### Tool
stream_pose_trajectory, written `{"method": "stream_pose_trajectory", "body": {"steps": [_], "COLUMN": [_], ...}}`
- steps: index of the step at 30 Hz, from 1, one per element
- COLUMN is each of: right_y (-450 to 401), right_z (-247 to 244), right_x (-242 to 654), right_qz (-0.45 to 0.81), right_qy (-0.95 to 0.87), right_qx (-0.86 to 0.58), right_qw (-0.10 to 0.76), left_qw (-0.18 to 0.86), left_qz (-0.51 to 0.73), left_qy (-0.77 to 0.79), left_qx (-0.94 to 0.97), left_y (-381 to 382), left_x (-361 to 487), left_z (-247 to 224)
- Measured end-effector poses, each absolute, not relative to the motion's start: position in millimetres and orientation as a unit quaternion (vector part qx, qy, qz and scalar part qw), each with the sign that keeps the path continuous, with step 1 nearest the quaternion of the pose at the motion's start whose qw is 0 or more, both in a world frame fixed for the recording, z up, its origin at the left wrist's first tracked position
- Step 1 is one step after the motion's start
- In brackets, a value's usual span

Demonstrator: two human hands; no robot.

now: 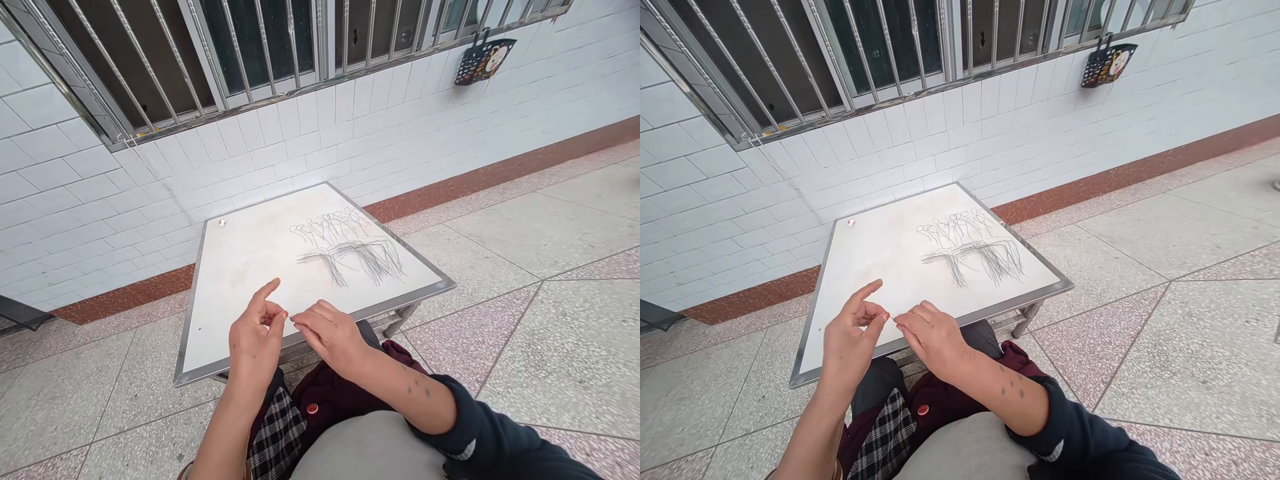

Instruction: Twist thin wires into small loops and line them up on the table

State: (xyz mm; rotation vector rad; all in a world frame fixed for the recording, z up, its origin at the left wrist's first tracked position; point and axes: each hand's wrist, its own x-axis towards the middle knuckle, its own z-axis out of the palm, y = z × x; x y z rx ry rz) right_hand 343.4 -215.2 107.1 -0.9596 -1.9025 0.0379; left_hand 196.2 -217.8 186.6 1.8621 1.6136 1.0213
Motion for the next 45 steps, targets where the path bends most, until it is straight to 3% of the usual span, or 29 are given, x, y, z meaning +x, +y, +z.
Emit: {"method": "stream_pose_trajectory", "body": {"steps": [11,20,45], "right_y": [-215.8,-218.1,-227.8], "right_z": [104.0,103.7,77.8], "right_x": [342.3,340.5,348.7], "right_qz": [0.038,0.063,0.151], "right_qy": [-0.754,-0.751,-0.744], "right_qx": [-0.374,-0.409,-0.426], "right_qw": [0.538,0.515,0.492], "left_qw": [0.251,0.265,0.234], "left_qz": [0.390,0.365,0.441], "left_qy": [0.578,0.586,0.607], "left_qx": [0.671,0.673,0.618], "left_y": [-221.9,-222.1,-206.9], "left_x": [197.3,197.3,174.4], "left_z": [190.6,197.5,194.2]}}
